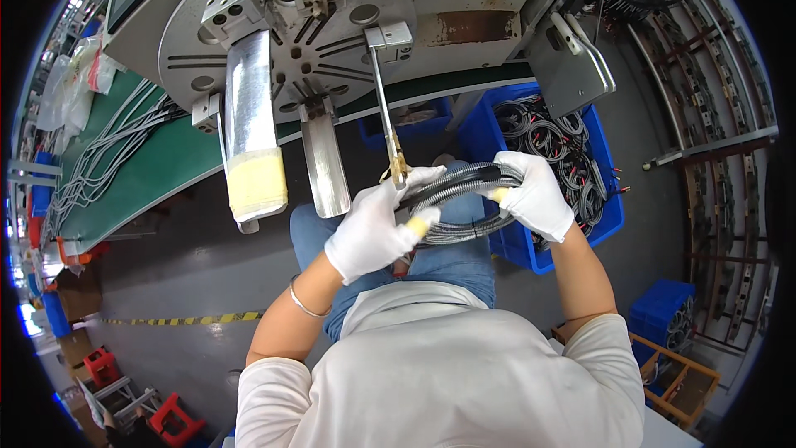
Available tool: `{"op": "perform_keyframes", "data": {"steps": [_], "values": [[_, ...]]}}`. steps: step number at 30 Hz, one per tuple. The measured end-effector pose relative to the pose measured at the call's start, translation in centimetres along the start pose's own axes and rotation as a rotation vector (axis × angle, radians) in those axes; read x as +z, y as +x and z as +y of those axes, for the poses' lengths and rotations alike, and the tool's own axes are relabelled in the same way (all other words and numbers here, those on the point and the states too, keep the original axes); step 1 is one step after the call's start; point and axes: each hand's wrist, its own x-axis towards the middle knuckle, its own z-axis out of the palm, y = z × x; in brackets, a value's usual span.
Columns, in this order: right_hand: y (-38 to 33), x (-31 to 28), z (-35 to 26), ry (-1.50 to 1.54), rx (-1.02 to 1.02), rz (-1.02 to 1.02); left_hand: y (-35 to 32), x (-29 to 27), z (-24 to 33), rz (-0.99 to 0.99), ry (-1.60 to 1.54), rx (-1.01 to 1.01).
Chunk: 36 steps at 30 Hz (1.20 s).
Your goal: Coil cables using an automated winding machine and organize them into bins.
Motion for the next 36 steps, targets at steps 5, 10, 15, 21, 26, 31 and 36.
{"op": "perform_keyframes", "data": {"steps": [5,10,15,21,26,31,36], "values": [[-0.5,-0.1,-0.7,0.266,0.305,-0.076,0.2,-0.7,0.9,-0.072,-0.455,-0.381],[-0.6,-0.8,-0.8,0.271,0.281,-0.071,0.0,-0.5,-0.6,-0.210,-0.232,-0.288],[-0.4,-0.3,-0.1,0.351,0.291,0.047,-0.7,1.1,-2.4,0.032,-0.444,-0.486],[0.5,0.1,1.6,0.275,0.181,0.132,-2.0,1.2,-1.5,-0.097,-0.508,-0.418],[0.4,0.4,1.8,0.373,0.153,0.160,-1.8,1.4,-1.1,-0.012,-0.376,-0.384],[0.0,0.2,1.1,0.335,0.180,0.124,-2.0,0.6,-1.4,-0.019,-0.151,-0.252],[0.2,0.1,0.7,0.186,0.186,0.040,-2.1,1.1,-1.0,-0.209,-0.375,-0.413]]}}
